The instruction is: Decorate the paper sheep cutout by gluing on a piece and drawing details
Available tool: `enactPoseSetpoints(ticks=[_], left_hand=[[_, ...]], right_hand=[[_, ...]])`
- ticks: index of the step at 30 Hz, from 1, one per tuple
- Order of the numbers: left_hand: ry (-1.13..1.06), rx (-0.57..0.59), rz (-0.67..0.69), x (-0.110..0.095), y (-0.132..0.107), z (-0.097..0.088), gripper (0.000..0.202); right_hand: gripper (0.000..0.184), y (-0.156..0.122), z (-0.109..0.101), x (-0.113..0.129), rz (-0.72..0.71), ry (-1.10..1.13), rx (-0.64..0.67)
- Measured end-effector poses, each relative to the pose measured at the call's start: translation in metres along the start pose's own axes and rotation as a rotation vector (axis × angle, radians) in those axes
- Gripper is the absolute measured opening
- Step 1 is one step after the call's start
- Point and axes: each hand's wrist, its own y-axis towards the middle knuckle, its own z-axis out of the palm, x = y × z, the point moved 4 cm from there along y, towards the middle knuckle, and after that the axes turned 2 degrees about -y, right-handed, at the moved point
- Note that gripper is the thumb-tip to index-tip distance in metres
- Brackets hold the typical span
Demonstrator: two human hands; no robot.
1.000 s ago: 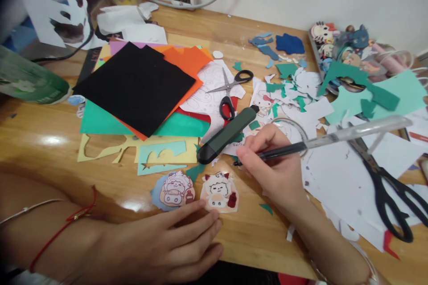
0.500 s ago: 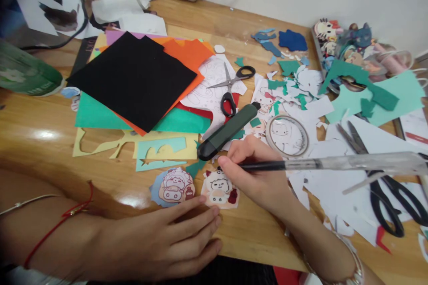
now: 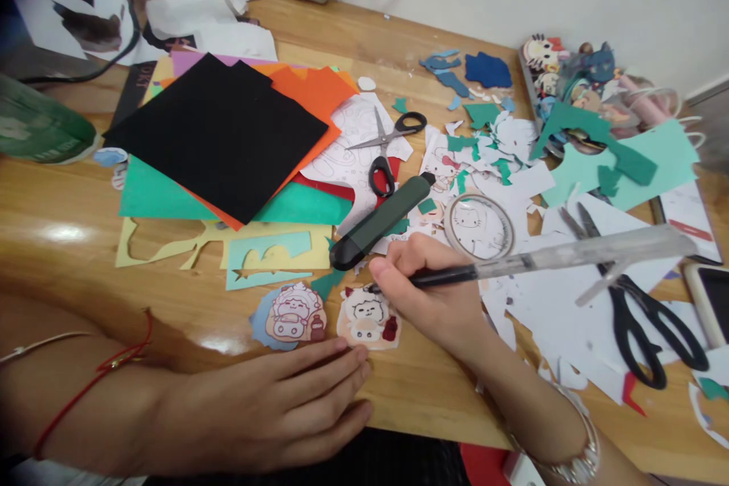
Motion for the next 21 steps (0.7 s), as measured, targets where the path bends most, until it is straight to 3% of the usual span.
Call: enactPoseSetpoints(ticks=[6,21], left_hand=[[0.006,0.007,0.001,-0.0003,0.0,0.0011,0.038],[0.013,-0.004,-0.003,0.0001,-0.001,0.0002,0.038]], right_hand=[[0.038,-0.0026,0.0018,-0.0003,0.004,-0.026,0.085],[0.029,-0.0058,0.0054,-0.0027,0.058,0.038,0.183]])
